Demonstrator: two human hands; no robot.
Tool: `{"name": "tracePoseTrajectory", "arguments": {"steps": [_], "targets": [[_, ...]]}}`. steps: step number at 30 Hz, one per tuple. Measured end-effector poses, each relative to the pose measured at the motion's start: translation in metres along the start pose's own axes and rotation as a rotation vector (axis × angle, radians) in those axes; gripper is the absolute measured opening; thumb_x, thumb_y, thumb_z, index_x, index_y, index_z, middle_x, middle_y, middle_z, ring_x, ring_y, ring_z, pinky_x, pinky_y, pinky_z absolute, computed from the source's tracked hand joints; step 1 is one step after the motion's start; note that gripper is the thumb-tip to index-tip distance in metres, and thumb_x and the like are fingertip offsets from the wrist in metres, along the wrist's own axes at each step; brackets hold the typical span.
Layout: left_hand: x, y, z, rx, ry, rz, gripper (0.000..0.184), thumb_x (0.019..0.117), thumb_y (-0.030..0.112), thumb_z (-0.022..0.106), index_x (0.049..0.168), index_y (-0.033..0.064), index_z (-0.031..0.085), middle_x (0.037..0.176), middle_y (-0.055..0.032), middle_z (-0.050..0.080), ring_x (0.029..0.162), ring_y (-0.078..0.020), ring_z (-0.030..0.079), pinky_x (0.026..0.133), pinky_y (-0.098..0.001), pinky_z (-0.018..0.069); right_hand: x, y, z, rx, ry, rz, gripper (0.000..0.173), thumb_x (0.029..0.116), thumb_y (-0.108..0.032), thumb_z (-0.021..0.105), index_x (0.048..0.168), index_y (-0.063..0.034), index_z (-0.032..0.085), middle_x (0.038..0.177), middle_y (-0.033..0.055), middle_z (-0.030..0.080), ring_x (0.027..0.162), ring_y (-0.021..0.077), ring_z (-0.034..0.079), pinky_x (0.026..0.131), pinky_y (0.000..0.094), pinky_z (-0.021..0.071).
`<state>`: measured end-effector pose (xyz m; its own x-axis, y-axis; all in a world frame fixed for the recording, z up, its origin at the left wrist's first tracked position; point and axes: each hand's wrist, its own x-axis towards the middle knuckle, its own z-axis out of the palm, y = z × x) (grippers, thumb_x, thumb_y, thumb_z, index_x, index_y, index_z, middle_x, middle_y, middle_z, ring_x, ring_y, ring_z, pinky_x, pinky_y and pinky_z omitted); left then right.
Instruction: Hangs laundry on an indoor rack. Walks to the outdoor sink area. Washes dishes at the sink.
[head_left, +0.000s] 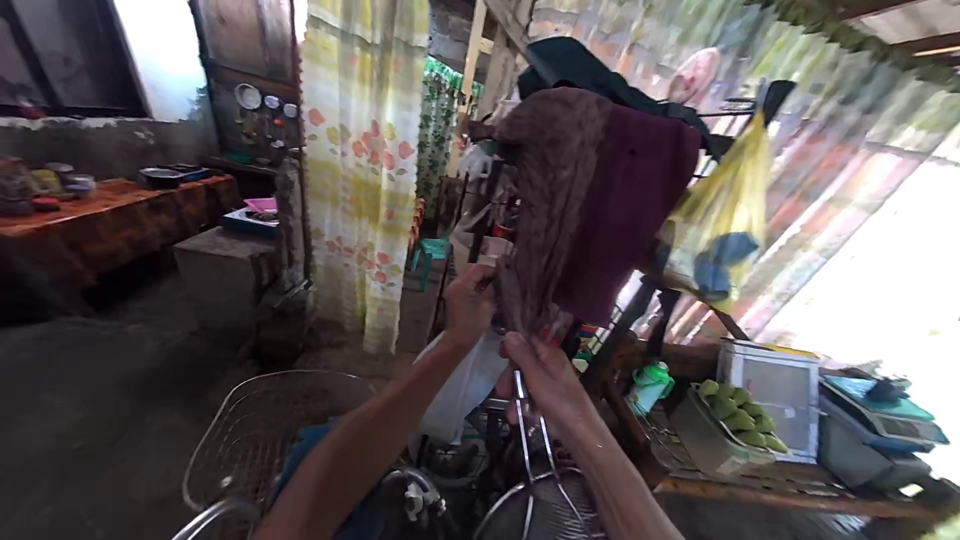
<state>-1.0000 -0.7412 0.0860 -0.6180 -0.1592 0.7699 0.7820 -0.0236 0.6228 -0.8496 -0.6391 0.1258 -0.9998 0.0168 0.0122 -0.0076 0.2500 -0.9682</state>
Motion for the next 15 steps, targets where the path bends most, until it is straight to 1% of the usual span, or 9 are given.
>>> {"name": "tracePoseTrajectory", "arguments": {"steps": [3, 6, 8, 11, 13, 15], "targets": [[0.0, 0.002, -0.001, 0.057, 0.002, -0.016, 0.01, 0.093, 0.002, 0.07, 0.103, 0.0024, 0.074, 0.103, -0.0092, 0.071, 0.091, -0.0143, 0.069, 0.083, -0.0332, 0.0591, -0.003, 0.002, -0.003, -0.001, -0.005, 0.016, 0.038, 0.1111, -0.036, 0.043, 0.116, -0.0018, 0.058, 0.069, 0.0084, 0.065, 0.048, 0.0175, 0.064, 0.039, 0.0301, 0.0542], [0.001, 0.006, -0.002, 0.101, -0.016, -0.031, 0.009, 0.0944, 0.004, 0.07, 0.103, 0.0028, 0.073, 0.105, -0.0108, 0.07, 0.09, -0.0166, 0.069, 0.08, -0.0352, 0.059, -0.002, -0.003, -0.003, -0.019, 0.014, 0.021, 0.036, 0.1111, -0.034, 0.043, 0.114, -0.0014, 0.059, 0.067, 0.008, 0.066, 0.046, 0.017, 0.063, 0.037, 0.0299, 0.0539], [0.001, 0.004, -0.002, 0.119, -0.003, 0.008, 0.008, 0.0938, 0.001, 0.069, 0.101, 0.0022, 0.072, 0.104, -0.0123, 0.07, 0.089, -0.019, 0.069, 0.079, -0.0371, 0.0591, 0.003, -0.011, 0.001, -0.038, 0.027, 0.024, 0.036, 0.111, -0.034, 0.044, 0.113, -0.001, 0.06, 0.067, 0.0076, 0.065, 0.045, 0.0162, 0.063, 0.037, 0.0292, 0.0537], [0.002, 0.002, -0.004, 0.167, -0.036, 0.046, 0.007, 0.0946, 0.003, 0.068, 0.1, 0.0016, 0.071, 0.1, -0.0125, 0.07, 0.087, -0.0205, 0.069, 0.078, -0.0399, 0.0592, 0.007, -0.023, 0.006, -0.087, 0.009, 0.06, 0.036, 0.1106, -0.036, 0.045, 0.116, -0.0025, 0.059, 0.069, 0.0071, 0.066, 0.048, 0.0156, 0.063, 0.04, 0.0284, 0.0543], [0.002, 0.004, -0.005, 0.154, -0.043, 0.025, 0.006, 0.0949, 0.004, 0.068, 0.099, 0.0003, 0.07, 0.097, -0.0129, 0.07, 0.084, -0.0204, 0.068, 0.076, -0.0406, 0.0588, 0.007, -0.023, 0.007, -0.111, -0.008, 0.057, 0.037, 0.11, -0.037, 0.046, 0.116, -0.0021, 0.058, 0.07, 0.0074, 0.065, 0.049, 0.0161, 0.064, 0.042, 0.0291, 0.0561], [0.002, 0.002, -0.006, 0.112, -0.041, -0.018, 0.007, 0.0954, 0.006, 0.069, 0.1, 0.0004, 0.07, 0.096, -0.0119, 0.069, 0.081, -0.0179, 0.067, 0.073, -0.0376, 0.0588, 0.006, -0.018, 0.008, -0.147, -0.022, 0.038, 0.038, 0.1096, -0.038, 0.047, 0.115, -0.0022, 0.058, 0.069, 0.0076, 0.066, 0.049, 0.0171, 0.065, 0.043, 0.0296, 0.0565]]}}
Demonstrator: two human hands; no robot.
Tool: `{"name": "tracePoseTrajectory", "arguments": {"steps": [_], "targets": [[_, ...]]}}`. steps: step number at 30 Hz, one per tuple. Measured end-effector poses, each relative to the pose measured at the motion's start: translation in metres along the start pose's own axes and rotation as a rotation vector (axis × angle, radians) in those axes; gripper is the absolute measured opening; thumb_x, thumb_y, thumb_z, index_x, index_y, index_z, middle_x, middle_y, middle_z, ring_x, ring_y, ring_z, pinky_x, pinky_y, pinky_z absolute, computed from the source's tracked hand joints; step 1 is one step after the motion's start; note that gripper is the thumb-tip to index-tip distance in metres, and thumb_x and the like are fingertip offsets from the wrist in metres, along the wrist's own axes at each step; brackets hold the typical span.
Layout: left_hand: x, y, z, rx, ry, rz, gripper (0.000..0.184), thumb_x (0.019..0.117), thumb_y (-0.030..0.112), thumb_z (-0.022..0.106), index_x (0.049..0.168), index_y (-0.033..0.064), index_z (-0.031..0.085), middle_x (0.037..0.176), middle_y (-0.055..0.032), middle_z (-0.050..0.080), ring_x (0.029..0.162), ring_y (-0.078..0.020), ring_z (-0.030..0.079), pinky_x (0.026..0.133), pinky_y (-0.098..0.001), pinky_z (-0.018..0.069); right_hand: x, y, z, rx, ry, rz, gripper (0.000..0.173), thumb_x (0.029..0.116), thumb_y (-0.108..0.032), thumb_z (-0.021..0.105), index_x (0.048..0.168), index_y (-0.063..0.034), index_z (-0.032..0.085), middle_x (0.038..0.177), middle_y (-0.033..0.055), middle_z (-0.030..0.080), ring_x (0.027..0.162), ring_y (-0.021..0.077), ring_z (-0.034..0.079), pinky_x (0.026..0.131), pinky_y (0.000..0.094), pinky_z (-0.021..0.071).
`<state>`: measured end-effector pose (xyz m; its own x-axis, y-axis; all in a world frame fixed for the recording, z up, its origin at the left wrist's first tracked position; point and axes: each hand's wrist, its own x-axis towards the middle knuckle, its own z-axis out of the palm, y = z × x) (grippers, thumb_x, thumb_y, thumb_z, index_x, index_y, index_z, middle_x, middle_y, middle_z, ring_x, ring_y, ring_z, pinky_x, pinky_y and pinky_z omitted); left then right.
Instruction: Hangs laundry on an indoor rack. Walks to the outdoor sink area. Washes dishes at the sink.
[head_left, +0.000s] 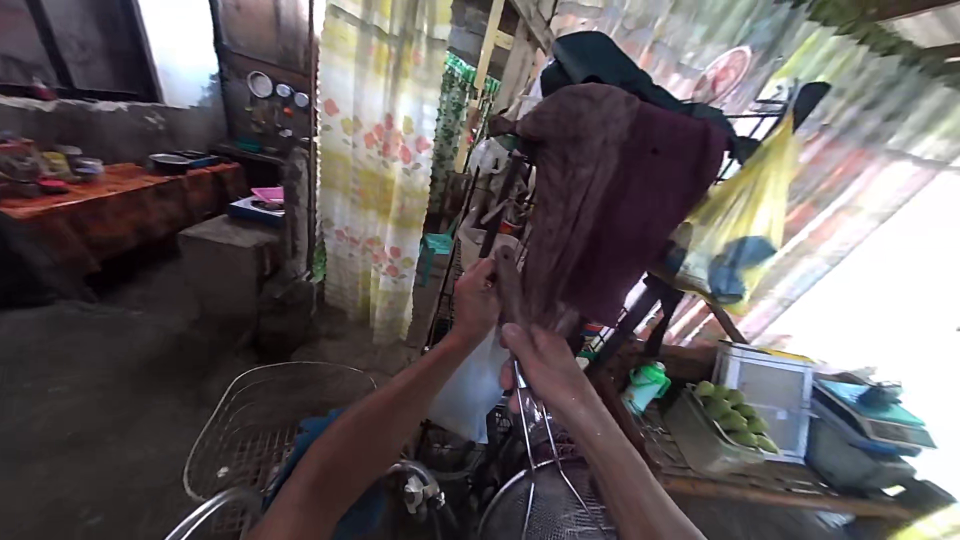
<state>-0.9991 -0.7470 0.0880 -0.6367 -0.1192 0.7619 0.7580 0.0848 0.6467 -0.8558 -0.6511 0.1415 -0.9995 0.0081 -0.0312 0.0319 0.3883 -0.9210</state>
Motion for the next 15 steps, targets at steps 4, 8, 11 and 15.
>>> {"name": "tracePoseTrajectory", "arguments": {"steps": [4, 8, 11, 15], "targets": [[0.003, -0.004, 0.0, -0.053, 0.042, -0.009, 0.005, 0.0933, 0.006, 0.072, 0.094, 0.0021, 0.069, 0.089, -0.0079, 0.068, 0.074, -0.0134, 0.064, 0.068, -0.0325, 0.0557, -0.003, 0.006, -0.001, -0.058, -0.007, -0.007, 0.038, 0.1093, -0.04, 0.047, 0.113, -0.0031, 0.057, 0.067, 0.0065, 0.066, 0.049, 0.0169, 0.065, 0.043, 0.03, 0.057], [0.001, -0.007, 0.002, -0.105, 0.048, 0.014, 0.003, 0.0923, 0.0, 0.071, 0.095, 0.0016, 0.071, 0.094, -0.0073, 0.069, 0.081, -0.0112, 0.067, 0.075, -0.0291, 0.0584, -0.002, 0.008, -0.004, -0.07, 0.028, 0.001, 0.038, 0.1089, -0.04, 0.048, 0.114, -0.0033, 0.057, 0.066, 0.0063, 0.066, 0.048, 0.0168, 0.065, 0.043, 0.0305, 0.0572], [0.001, -0.005, 0.001, -0.129, 0.048, -0.003, 0.005, 0.0919, -0.003, 0.069, 0.095, 0.0002, 0.07, 0.093, -0.0076, 0.069, 0.08, -0.0108, 0.066, 0.075, -0.0286, 0.0579, 0.0, 0.011, -0.006, -0.093, 0.037, -0.02, 0.039, 0.1089, -0.041, 0.047, 0.113, -0.004, 0.057, 0.066, 0.0055, 0.066, 0.047, 0.0155, 0.064, 0.042, 0.0286, 0.0552], [0.001, -0.005, 0.0, -0.159, 0.056, 0.005, 0.005, 0.0915, -0.004, 0.07, 0.095, -0.0007, 0.07, 0.093, -0.0081, 0.069, 0.081, -0.0106, 0.067, 0.075, -0.0275, 0.0589, 0.004, 0.008, -0.012, 0.068, -0.029, -0.001, 0.042, 0.1108, -0.041, 0.041, 0.118, -0.0031, 0.058, 0.063, 0.0062, 0.06, 0.042, 0.014, 0.057, 0.036, 0.0263, 0.0492]]}}
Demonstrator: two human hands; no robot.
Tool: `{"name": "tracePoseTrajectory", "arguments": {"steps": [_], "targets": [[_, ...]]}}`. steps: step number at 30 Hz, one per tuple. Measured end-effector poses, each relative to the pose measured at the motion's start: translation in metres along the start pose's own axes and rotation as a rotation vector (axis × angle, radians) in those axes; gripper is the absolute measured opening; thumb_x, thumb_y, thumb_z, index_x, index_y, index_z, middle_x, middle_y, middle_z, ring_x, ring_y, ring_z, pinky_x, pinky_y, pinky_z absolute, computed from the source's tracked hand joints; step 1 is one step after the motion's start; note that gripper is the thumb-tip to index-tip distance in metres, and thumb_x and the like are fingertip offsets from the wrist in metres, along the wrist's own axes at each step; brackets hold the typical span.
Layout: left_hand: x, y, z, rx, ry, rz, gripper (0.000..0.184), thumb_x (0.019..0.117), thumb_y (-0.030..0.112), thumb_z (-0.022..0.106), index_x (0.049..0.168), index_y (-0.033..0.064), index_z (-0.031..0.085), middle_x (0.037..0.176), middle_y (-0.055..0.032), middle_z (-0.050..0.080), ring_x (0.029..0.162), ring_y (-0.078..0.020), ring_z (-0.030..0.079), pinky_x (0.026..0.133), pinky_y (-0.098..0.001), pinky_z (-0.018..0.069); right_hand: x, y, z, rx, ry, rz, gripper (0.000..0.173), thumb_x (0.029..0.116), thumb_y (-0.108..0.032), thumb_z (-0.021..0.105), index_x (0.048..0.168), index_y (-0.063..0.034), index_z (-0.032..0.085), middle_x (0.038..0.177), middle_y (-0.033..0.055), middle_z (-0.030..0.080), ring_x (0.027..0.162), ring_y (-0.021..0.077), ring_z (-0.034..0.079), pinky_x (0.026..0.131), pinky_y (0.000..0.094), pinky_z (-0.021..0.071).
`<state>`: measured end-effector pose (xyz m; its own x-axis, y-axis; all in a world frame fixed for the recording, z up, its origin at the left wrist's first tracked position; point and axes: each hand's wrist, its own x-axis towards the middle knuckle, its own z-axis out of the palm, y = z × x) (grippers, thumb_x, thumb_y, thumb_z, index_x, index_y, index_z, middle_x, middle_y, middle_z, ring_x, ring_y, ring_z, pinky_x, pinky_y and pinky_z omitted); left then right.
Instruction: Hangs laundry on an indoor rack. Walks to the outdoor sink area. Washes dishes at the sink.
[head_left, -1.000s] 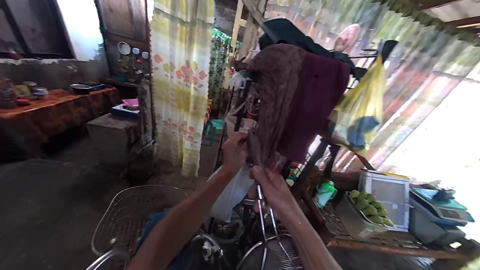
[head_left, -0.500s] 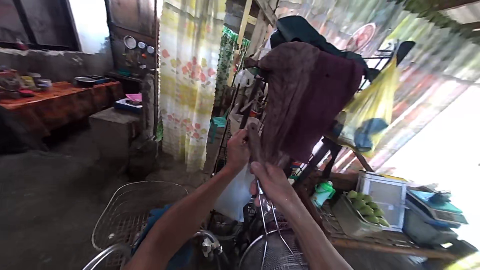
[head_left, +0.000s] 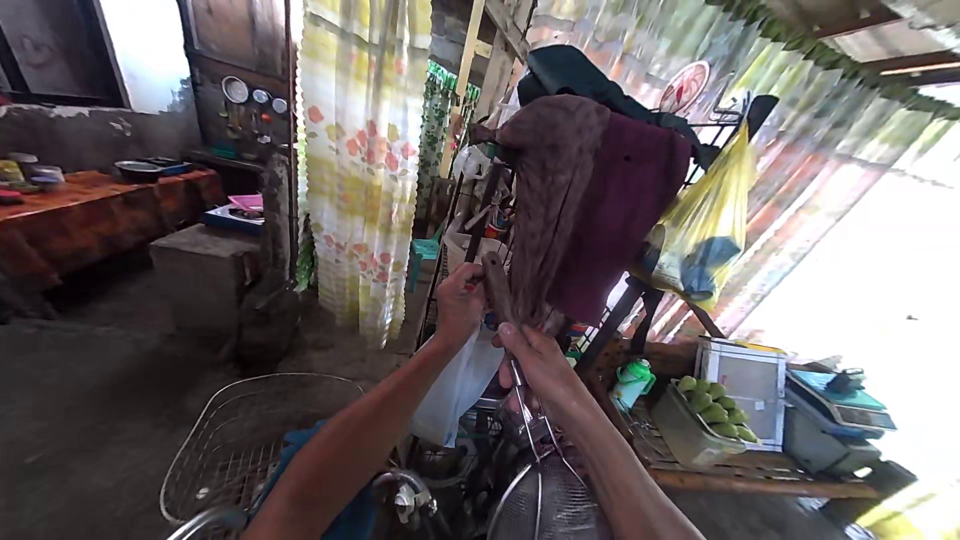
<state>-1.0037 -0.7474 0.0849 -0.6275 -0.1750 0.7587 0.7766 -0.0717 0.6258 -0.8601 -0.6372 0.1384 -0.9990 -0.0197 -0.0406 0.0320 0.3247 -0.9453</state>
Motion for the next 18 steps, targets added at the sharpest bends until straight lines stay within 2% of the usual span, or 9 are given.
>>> {"name": "tracePoseTrajectory", "arguments": {"steps": [5, 9, 11, 15, 17, 18], "targets": [[0.0, -0.003, -0.004, -0.041, -0.02, 0.003, 0.01, 0.0916, -0.004, 0.07, 0.101, 0.001, 0.071, 0.097, -0.0079, 0.07, 0.079, -0.0121, 0.069, 0.073, -0.0294, 0.0607, 0.01, 0.011, -0.014, 0.151, -0.103, 0.027, 0.051, 0.1112, -0.047, 0.03, 0.116, -0.0062, 0.061, 0.06, 0.0012, 0.052, 0.039, 0.0091, 0.047, 0.032, 0.023, 0.0415], [0.002, 0.002, -0.007, 0.085, -0.018, 0.005, 0.008, 0.0902, -0.003, 0.071, 0.097, 0.0009, 0.069, 0.092, -0.0091, 0.071, 0.074, -0.0132, 0.068, 0.068, -0.0319, 0.0603, 0.008, 0.003, -0.02, -0.067, -0.071, 0.01, 0.045, 0.1104, -0.046, 0.037, 0.119, -0.0075, 0.06, 0.061, 0.0031, 0.055, 0.038, 0.0111, 0.049, 0.033, 0.0239, 0.0428], [0.001, 0.006, -0.006, 0.187, -0.014, -0.019, 0.009, 0.0899, -0.003, 0.07, 0.098, -0.0006, 0.069, 0.091, -0.0118, 0.072, 0.078, -0.0183, 0.07, 0.073, -0.0385, 0.0597, 0.006, -0.006, -0.02, -0.154, -0.061, 0.05, 0.043, 0.1101, -0.046, 0.04, 0.121, -0.0081, 0.058, 0.062, 0.0036, 0.057, 0.039, 0.0114, 0.052, 0.034, 0.0241, 0.0448], [-0.004, 0.007, 0.0, 0.231, 0.023, -0.094, 0.017, 0.0911, 0.002, 0.071, 0.108, 0.0004, 0.069, 0.094, -0.0125, 0.072, 0.085, -0.0225, 0.07, 0.081, -0.0446, 0.0574, 0.005, -0.012, -0.014, -0.201, -0.063, 0.097, 0.043, 0.1097, -0.047, 0.04, 0.12, -0.0078, 0.056, 0.065, 0.0055, 0.06, 0.042, 0.0139, 0.057, 0.037, 0.0262, 0.0484], [-0.005, 0.006, 0.002, 0.192, 0.042, -0.136, 0.029, 0.0911, 0.002, 0.072, 0.118, -0.0001, 0.062, 0.097, -0.012, 0.072, 0.085, -0.02, 0.071, 0.08, -0.0403, 0.0592, 0.005, -0.007, -0.007, -0.187, -0.05, 0.099, 0.043, 0.1098, -0.046, 0.041, 0.121, -0.0068, 0.055, 0.065, 0.0059, 0.061, 0.044, 0.0149, 0.058, 0.038, 0.0271, 0.0501], [-0.004, 0.008, 0.002, 0.177, 0.03, -0.164, 0.039, 0.092, 0.001, 0.071, 0.126, -0.0002, 0.054, 0.1, -0.0121, 0.071, 0.086, -0.019, 0.071, 0.079, -0.0383, 0.0597, 0.006, -0.003, -0.004, -0.171, -0.037, 0.096, 0.043, 0.1099, -0.045, 0.041, 0.122, -0.0062, 0.054, 0.064, 0.0059, 0.061, 0.044, 0.0151, 0.059, 0.038, 0.0273, 0.0502]]}}
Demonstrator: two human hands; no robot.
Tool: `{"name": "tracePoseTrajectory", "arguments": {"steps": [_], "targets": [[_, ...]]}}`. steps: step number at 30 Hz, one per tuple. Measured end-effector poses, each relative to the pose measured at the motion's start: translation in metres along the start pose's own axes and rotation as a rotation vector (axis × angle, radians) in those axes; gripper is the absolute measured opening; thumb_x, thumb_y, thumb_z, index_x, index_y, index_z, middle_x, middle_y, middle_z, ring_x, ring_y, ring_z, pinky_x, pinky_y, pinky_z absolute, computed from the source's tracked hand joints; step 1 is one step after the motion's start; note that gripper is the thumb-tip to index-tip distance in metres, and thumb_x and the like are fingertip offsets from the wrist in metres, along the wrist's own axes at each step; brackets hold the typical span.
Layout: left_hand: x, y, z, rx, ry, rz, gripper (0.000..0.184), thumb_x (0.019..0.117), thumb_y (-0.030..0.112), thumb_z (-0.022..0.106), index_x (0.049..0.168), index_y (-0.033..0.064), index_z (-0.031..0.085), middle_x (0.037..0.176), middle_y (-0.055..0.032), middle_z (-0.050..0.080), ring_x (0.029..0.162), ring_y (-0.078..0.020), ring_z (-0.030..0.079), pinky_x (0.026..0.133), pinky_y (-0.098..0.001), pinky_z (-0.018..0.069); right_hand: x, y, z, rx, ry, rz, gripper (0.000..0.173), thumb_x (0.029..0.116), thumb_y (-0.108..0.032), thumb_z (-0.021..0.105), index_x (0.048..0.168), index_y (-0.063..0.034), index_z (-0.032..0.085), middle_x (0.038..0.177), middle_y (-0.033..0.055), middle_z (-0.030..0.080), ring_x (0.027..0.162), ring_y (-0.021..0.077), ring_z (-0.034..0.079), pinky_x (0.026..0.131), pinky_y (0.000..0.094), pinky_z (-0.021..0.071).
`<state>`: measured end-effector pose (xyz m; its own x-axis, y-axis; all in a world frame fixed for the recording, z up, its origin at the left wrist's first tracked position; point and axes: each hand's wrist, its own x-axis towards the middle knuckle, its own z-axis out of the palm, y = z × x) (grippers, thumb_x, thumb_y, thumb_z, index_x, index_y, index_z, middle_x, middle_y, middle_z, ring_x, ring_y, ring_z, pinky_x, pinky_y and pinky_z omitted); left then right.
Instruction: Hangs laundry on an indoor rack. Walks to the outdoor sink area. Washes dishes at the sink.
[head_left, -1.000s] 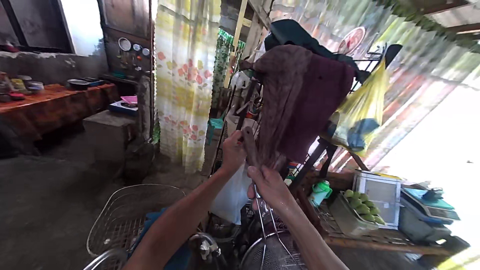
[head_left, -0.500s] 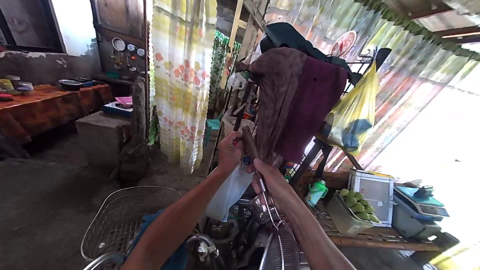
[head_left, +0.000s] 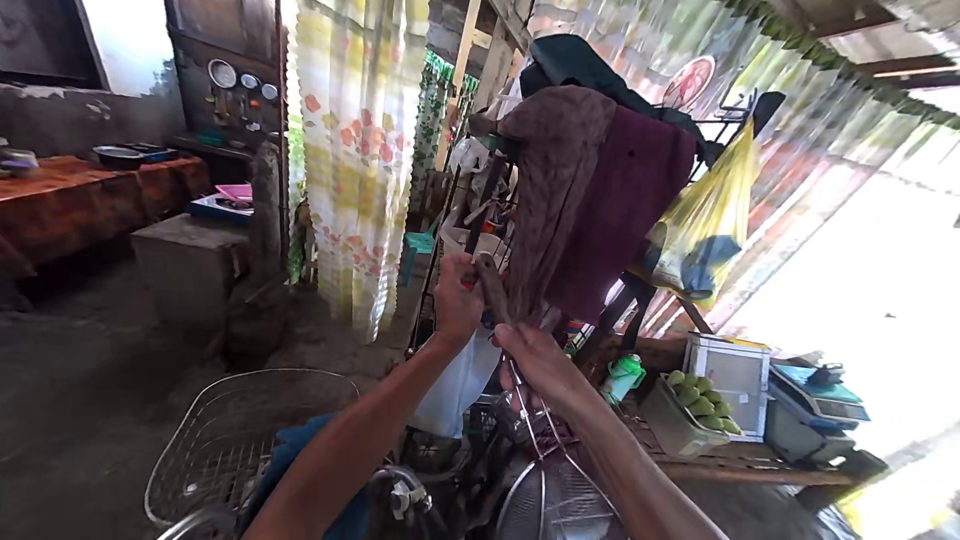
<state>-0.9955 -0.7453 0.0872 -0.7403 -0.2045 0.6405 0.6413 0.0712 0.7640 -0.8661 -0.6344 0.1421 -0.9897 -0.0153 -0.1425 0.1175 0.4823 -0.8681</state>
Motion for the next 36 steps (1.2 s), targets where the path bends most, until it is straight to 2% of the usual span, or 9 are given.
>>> {"name": "tracePoseTrajectory", "arguments": {"steps": [2, 5, 11, 15, 20, 27, 31, 33, 36], "targets": [[0.002, 0.002, -0.002, -0.008, -0.032, -0.014, 0.047, 0.0933, 0.002, 0.071, 0.134, 0.0006, 0.047, 0.101, -0.0128, 0.071, 0.087, -0.0196, 0.071, 0.079, -0.0387, 0.0593, 0.003, 0.008, 0.009, 0.023, 0.031, -0.004, 0.042, 0.11, -0.045, 0.041, 0.121, -0.0061, 0.054, 0.065, 0.0059, 0.062, 0.045, 0.0154, 0.06, 0.039, 0.0276, 0.0506], [0.005, -0.006, -0.01, 0.025, -0.123, 0.117, 0.046, 0.0949, 0.005, 0.069, 0.136, 0.0041, 0.05, 0.105, -0.0111, 0.072, 0.092, -0.0207, 0.071, 0.083, -0.0411, 0.0591, 0.011, 0.024, 0.024, 0.064, 0.057, -0.036, 0.043, 0.1102, -0.044, 0.041, 0.125, -0.0057, 0.052, 0.069, 0.0072, 0.064, 0.049, 0.0168, 0.063, 0.041, 0.0282, 0.0522], [0.016, -0.018, -0.037, 0.048, -0.338, 0.296, 0.042, 0.1036, 0.003, 0.054, 0.145, 0.0085, 0.055, 0.13, -0.0087, 0.069, 0.115, -0.0141, 0.069, 0.101, -0.0351, 0.0559, 0.036, 0.041, 0.048, 0.136, 0.133, -0.084, 0.038, 0.1096, -0.04, 0.046, 0.123, -0.0048, 0.053, 0.078, 0.0081, 0.07, 0.058, 0.0188, 0.069, 0.047, 0.0296, 0.0564], [0.009, -0.019, -0.046, 0.076, -0.266, 0.294, 0.031, 0.1042, 0.009, 0.054, 0.134, 0.0081, 0.066, 0.124, -0.0069, 0.073, 0.109, -0.0131, 0.071, 0.096, -0.0345, 0.0583, 0.048, 0.05, 0.057, 0.197, 0.127, -0.125, 0.034, 0.1061, -0.024, 0.056, 0.131, -0.002, 0.051, 0.1, 0.01, 0.073, 0.075, 0.0181, 0.074, 0.06, 0.03, 0.0609], [0.002, -0.023, -0.048, 0.126, -0.313, 0.284, 0.031, 0.1048, 0.016, 0.055, 0.133, 0.0078, 0.066, 0.117, -0.0081, 0.073, 0.091, -0.0118, 0.071, 0.081, -0.0312, 0.0605, 0.061, 0.06, 0.064, 0.16, 0.112, -0.167, 0.037, 0.1076, -0.022, 0.052, 0.138, -0.0016, 0.048, 0.11, 0.0109, 0.072, 0.085, 0.018, 0.075, 0.07, 0.0328, 0.0633], [0.009, -0.003, -0.046, 0.167, -0.355, 0.225, 0.033, 0.1057, 0.018, 0.055, 0.136, 0.0086, 0.061, 0.129, -0.0089, 0.068, 0.1, -0.0148, 0.072, 0.085, -0.036, 0.061, 0.066, 0.068, 0.06, 0.031, 0.139, -0.177, 0.038, 0.1049, -0.025, 0.057, 0.135, -0.0018, 0.054, 0.114, 0.0112, 0.071, 0.094, 0.0172, 0.074, 0.081, 0.0346, 0.0626], [-0.015, 0.007, -0.052, 0.091, -0.275, 0.227, 0.033, 0.1058, 0.019, 0.055, 0.135, 0.0049, 0.062, 0.131, -0.0104, 0.068, 0.108, -0.0149, 0.07, 0.092, -0.0358, 0.0598, 0.006, 0.098, 0.048, -0.296, 0.14, -0.261, 0.048, 0.1039, -0.029, 0.056, 0.145, -0.0045, 0.053, 0.132, 0.0117, 0.068, 0.111, 0.0213, 0.07, 0.098, 0.0422, 0.0575], [-0.042, 0.015, -0.052, -0.083, -0.255, 0.254, 0.033, 0.104, 0.017, 0.055, 0.133, 0.0024, 0.061, 0.128, -0.009, 0.068, 0.11, -0.0173, 0.069, 0.094, -0.0384, 0.0605, -0.052, 0.129, 0.039, -0.323, 0.152, -0.369, 0.039, 0.1043, -0.027, 0.056, 0.135, -0.0041, 0.063, 0.116, 0.0119, 0.073, 0.099, 0.0221, 0.072, 0.09, 0.0449, 0.0591], [-0.103, 0.032, -0.033, -0.441, -0.398, 0.184, 0.019, 0.1031, 0.016, 0.058, 0.121, 0.0135, 0.063, 0.101, 0.0027, 0.071, 0.084, -0.0123, 0.069, 0.077, -0.0324, 0.0616, -0.141, 0.208, 0.028, -0.187, 0.163, -0.391, 0.026, 0.1051, -0.02, 0.057, 0.121, -0.0035, 0.07, 0.109, 0.0107, 0.074, 0.091, 0.0174, 0.072, 0.084, 0.0371, 0.06]]}}
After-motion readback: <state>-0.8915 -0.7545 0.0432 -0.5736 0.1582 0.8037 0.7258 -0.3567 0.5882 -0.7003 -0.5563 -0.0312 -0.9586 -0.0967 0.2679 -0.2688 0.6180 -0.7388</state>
